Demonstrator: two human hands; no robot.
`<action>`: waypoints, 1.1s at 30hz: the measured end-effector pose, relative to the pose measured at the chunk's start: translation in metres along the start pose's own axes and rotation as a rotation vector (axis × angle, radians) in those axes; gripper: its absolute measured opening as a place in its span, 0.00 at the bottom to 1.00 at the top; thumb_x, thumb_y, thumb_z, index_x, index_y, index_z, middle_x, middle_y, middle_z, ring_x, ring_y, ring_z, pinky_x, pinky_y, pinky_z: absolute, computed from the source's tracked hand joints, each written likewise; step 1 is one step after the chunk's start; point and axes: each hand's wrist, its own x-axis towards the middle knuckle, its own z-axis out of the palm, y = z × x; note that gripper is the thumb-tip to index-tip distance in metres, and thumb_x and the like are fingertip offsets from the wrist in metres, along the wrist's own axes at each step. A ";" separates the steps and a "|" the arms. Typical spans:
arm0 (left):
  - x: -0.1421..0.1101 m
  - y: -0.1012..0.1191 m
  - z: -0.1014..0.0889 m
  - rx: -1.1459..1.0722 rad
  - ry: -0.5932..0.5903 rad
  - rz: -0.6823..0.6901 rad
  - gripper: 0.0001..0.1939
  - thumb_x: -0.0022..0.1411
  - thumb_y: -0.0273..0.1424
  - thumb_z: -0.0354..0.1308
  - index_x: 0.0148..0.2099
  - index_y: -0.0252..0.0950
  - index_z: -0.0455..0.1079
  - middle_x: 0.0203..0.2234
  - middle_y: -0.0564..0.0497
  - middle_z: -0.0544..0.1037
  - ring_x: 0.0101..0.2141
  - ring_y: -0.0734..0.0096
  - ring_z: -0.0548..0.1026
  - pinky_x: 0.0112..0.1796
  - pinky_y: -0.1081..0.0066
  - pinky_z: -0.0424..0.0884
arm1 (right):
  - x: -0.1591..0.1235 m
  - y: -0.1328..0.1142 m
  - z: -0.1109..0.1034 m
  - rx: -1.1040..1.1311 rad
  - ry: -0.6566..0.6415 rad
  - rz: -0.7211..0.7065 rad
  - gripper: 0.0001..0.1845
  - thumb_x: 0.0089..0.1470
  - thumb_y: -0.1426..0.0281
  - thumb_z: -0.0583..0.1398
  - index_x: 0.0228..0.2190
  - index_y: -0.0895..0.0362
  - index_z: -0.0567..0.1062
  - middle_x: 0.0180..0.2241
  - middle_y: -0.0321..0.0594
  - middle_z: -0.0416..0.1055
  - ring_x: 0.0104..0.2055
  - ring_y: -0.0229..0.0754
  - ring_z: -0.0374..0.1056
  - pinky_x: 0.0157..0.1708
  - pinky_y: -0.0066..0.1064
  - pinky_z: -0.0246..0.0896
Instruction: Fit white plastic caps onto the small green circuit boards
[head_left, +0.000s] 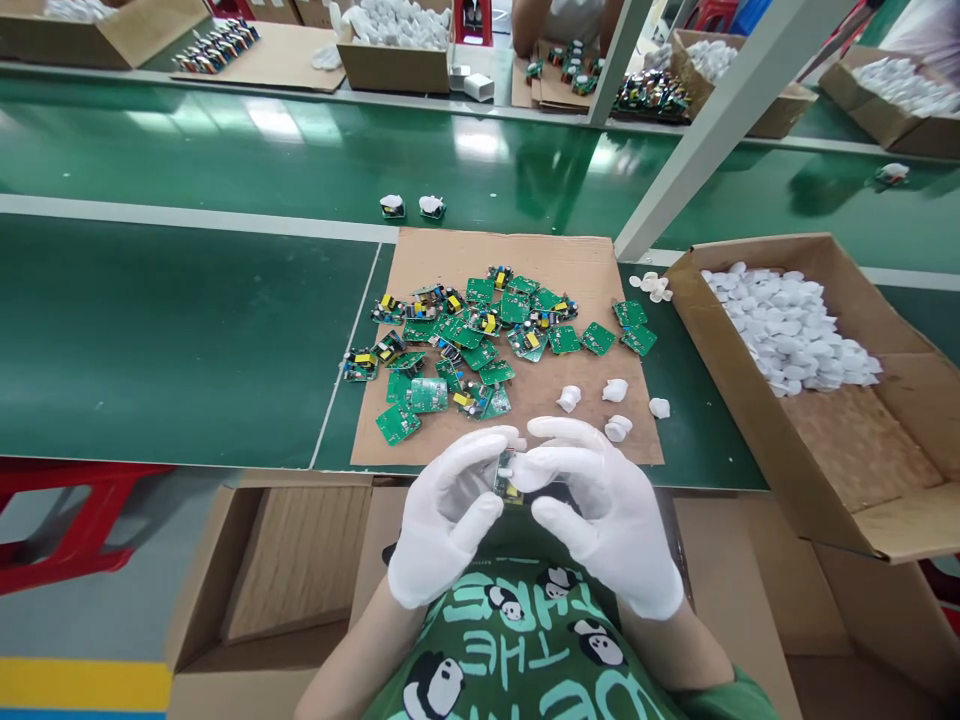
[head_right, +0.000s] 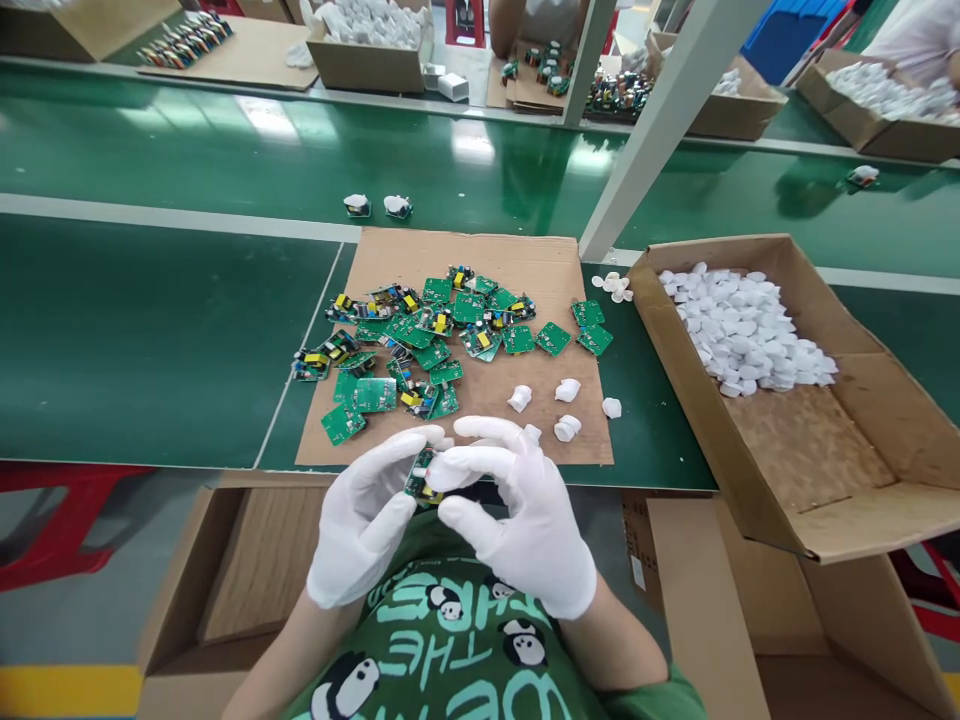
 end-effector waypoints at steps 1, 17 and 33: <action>0.000 -0.001 0.000 0.021 -0.001 0.026 0.20 0.64 0.26 0.60 0.58 0.42 0.72 0.54 0.43 0.75 0.54 0.58 0.74 0.55 0.62 0.71 | -0.002 0.002 0.003 0.011 0.019 -0.003 0.13 0.54 0.76 0.64 0.42 0.50 0.76 0.44 0.40 0.77 0.49 0.44 0.74 0.48 0.36 0.72; 0.012 0.018 -0.003 -0.047 -0.125 -0.468 0.25 0.61 0.47 0.61 0.55 0.38 0.71 0.43 0.44 0.79 0.35 0.63 0.77 0.36 0.66 0.76 | 0.000 0.002 -0.006 -0.450 -0.201 -0.234 0.19 0.52 0.74 0.66 0.46 0.51 0.73 0.43 0.42 0.76 0.47 0.48 0.71 0.48 0.43 0.70; 0.007 0.020 0.006 -0.055 -0.185 -0.387 0.18 0.68 0.44 0.52 0.49 0.37 0.73 0.32 0.47 0.77 0.29 0.66 0.71 0.33 0.67 0.70 | 0.006 0.027 -0.006 -0.264 -0.222 -0.474 0.24 0.59 0.64 0.62 0.55 0.52 0.66 0.42 0.43 0.79 0.56 0.50 0.69 0.51 0.43 0.71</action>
